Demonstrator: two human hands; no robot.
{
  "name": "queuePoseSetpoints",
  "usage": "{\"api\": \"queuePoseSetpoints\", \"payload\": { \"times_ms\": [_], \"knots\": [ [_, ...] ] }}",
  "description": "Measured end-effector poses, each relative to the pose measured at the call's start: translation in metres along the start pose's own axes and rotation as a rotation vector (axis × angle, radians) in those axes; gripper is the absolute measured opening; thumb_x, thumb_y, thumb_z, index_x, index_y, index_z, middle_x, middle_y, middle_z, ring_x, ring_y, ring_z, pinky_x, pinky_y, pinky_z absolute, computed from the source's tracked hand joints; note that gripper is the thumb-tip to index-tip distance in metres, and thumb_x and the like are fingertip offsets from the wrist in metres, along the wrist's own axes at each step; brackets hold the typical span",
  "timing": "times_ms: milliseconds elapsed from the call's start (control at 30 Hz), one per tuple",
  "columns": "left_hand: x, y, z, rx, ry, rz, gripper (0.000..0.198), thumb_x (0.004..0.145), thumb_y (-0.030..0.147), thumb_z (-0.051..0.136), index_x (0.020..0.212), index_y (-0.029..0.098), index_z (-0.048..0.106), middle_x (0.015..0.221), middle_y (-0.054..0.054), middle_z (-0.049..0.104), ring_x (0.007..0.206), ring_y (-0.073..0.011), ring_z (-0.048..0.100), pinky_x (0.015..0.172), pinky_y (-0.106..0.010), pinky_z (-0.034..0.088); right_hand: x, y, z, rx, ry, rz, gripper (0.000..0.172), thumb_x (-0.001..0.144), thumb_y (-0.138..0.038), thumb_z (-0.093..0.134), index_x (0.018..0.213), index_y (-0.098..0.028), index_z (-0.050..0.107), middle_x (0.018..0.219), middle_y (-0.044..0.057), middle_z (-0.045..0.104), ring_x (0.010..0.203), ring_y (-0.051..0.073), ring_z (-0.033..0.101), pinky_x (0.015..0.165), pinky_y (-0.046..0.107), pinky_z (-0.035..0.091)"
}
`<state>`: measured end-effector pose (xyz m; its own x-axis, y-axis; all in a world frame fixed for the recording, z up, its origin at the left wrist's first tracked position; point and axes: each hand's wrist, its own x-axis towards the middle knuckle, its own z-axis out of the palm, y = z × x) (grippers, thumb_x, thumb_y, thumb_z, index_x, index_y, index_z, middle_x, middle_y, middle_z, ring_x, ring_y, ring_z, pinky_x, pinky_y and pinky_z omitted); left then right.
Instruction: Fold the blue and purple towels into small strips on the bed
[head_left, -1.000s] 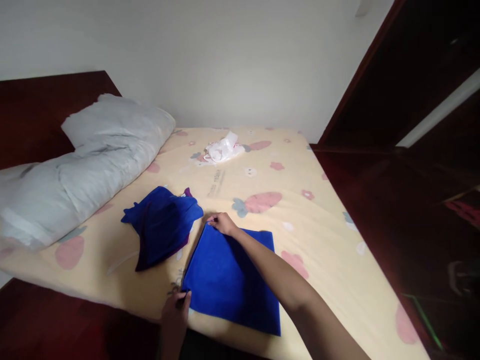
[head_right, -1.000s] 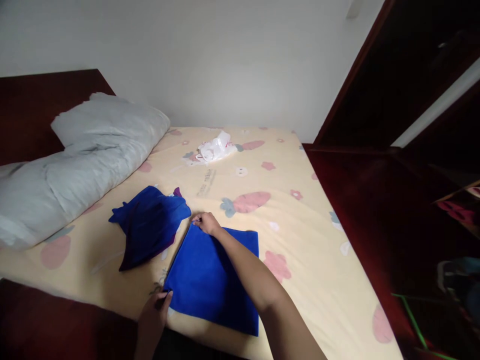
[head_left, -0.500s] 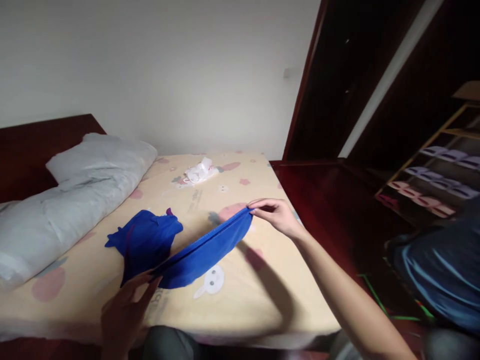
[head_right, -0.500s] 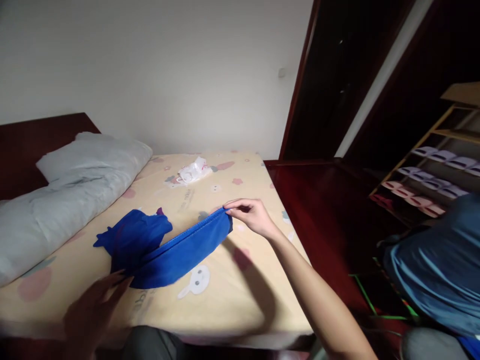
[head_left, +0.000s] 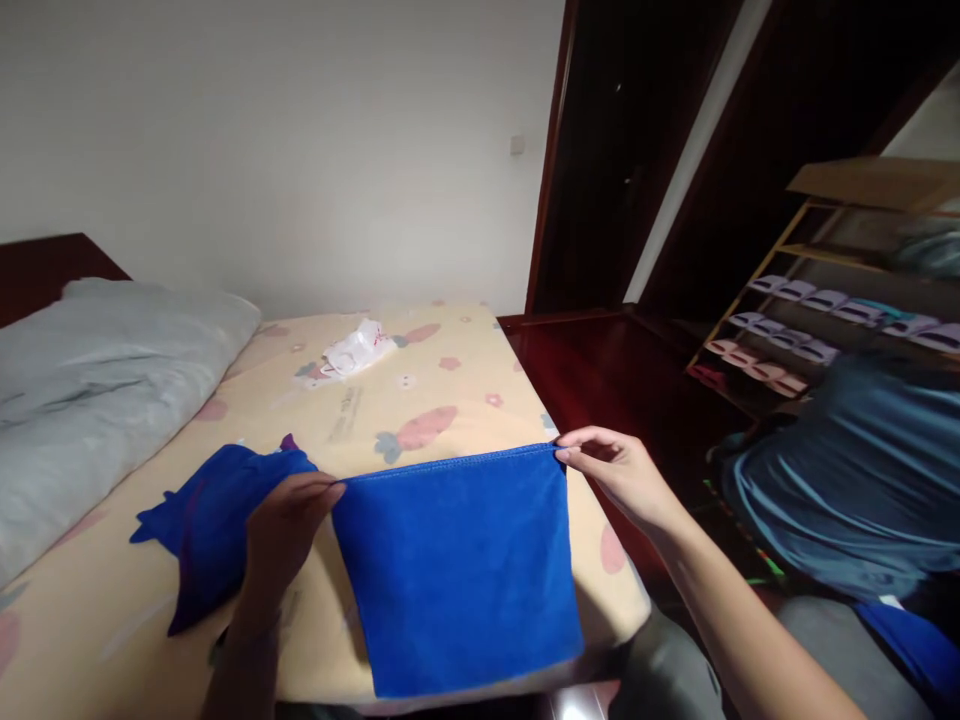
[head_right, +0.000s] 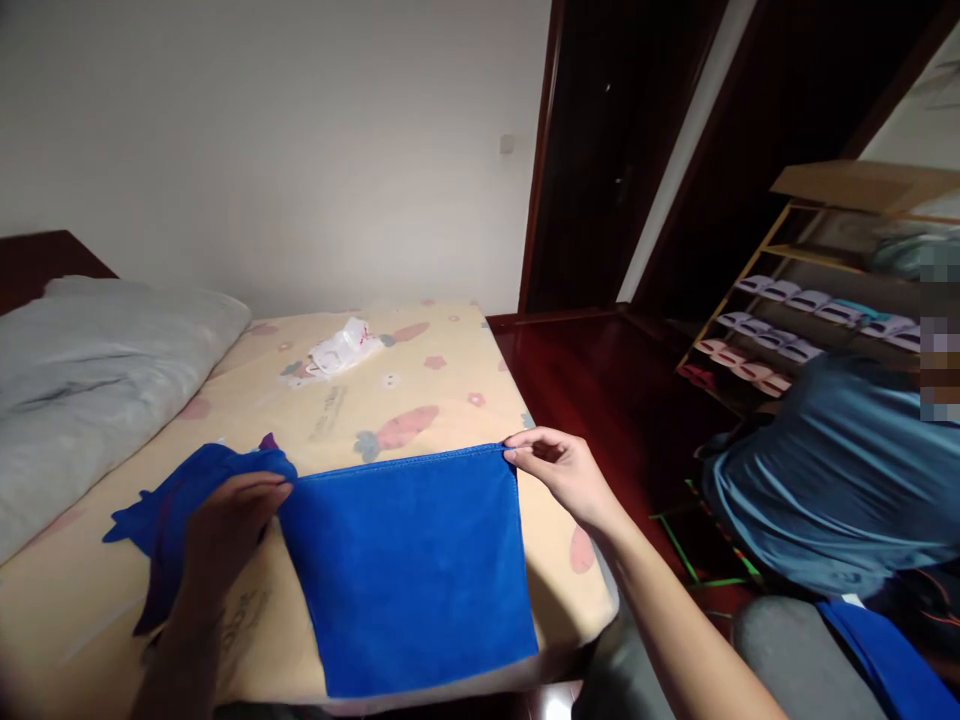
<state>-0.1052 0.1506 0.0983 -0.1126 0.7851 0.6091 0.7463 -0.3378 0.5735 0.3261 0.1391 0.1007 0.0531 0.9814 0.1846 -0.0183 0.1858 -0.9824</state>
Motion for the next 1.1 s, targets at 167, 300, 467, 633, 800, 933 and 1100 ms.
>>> {"api": "queuePoseSetpoints", "payload": {
  "times_ms": [167, 300, 467, 633, 800, 933, 1100],
  "knots": [
    [0.037, -0.062, 0.12, -0.191, -0.312, -0.151, 0.032, 0.078, 0.051, 0.066, 0.08, 0.019, 0.067, 0.081, -0.005, 0.075, 0.078, -0.0193, 0.07, 0.073, -0.031, 0.057, 0.08, 0.115, 0.011, -0.023, 0.083, 0.196, 0.045, 0.06, -0.043, 0.087, 0.09, -0.014, 0.072, 0.081, 0.007, 0.074, 0.079, 0.02, 0.07, 0.083, 0.036, 0.056],
    [0.043, -0.101, 0.207, -0.102, -0.366, -0.363, 0.03, 0.082, 0.046, 0.059, 0.078, 0.016, 0.062, 0.076, -0.008, 0.072, 0.072, -0.018, 0.066, 0.068, -0.028, 0.051, 0.134, 0.195, 0.036, -0.276, 0.231, 0.349, 0.036, 0.067, -0.039, 0.078, 0.09, -0.013, 0.069, 0.09, 0.01, 0.074, 0.092, 0.024, 0.07, 0.088, 0.037, 0.054],
    [-0.035, -0.125, 0.203, 0.077, -0.344, -0.393, 0.034, 0.088, 0.045, 0.051, 0.066, 0.02, 0.056, 0.07, -0.007, 0.066, 0.068, -0.0184, 0.06, 0.066, -0.028, 0.041, 0.075, 0.243, 0.028, -0.47, 0.194, 0.434, 0.026, 0.076, -0.041, 0.069, 0.088, -0.018, 0.068, 0.098, 0.012, 0.075, 0.1, 0.029, 0.069, 0.09, 0.038, 0.049],
    [-0.164, -0.108, 0.146, 0.315, -0.509, -0.241, 0.039, 0.092, 0.054, 0.048, 0.069, 0.023, 0.058, 0.065, -0.003, 0.062, 0.065, -0.0172, 0.058, 0.067, -0.027, 0.038, -0.069, 0.25, 0.016, -0.85, 0.0, 0.565, 0.043, 0.085, -0.066, 0.051, 0.09, -0.026, 0.067, 0.091, 0.009, 0.076, 0.086, 0.031, 0.072, 0.071, 0.036, 0.049],
    [-0.211, -0.09, 0.137, 0.283, -0.482, -0.333, 0.041, 0.09, 0.055, 0.046, 0.064, 0.023, 0.051, 0.06, -0.002, 0.059, 0.057, -0.0174, 0.056, 0.059, -0.028, 0.036, -0.119, 0.241, 0.033, -0.885, 0.079, 0.532, 0.035, 0.086, -0.061, 0.048, 0.083, -0.03, 0.064, 0.084, 0.009, 0.076, 0.08, 0.033, 0.072, 0.065, 0.038, 0.048],
    [-0.207, -0.087, 0.138, -0.041, -0.428, -0.535, 0.052, 0.077, 0.073, 0.047, 0.062, 0.023, 0.048, 0.057, -0.003, 0.06, 0.054, -0.0191, 0.058, 0.053, -0.029, 0.039, -0.116, 0.239, 0.036, -0.685, 0.161, 0.432, 0.032, 0.081, -0.058, 0.049, 0.065, -0.031, 0.053, 0.07, 0.005, 0.073, 0.071, 0.032, 0.072, 0.066, 0.041, 0.05],
    [-0.215, -0.08, 0.126, -0.344, -0.388, -0.763, 0.072, 0.05, 0.089, 0.058, 0.073, 0.021, 0.053, 0.052, -0.002, 0.061, 0.049, -0.0222, 0.061, 0.046, -0.029, 0.04, -0.134, 0.241, 0.031, -0.417, 0.208, 0.417, 0.035, 0.073, -0.06, 0.052, 0.056, -0.03, 0.048, 0.059, 0.003, 0.07, 0.065, 0.031, 0.071, 0.068, 0.042, 0.055]
  ]
}}
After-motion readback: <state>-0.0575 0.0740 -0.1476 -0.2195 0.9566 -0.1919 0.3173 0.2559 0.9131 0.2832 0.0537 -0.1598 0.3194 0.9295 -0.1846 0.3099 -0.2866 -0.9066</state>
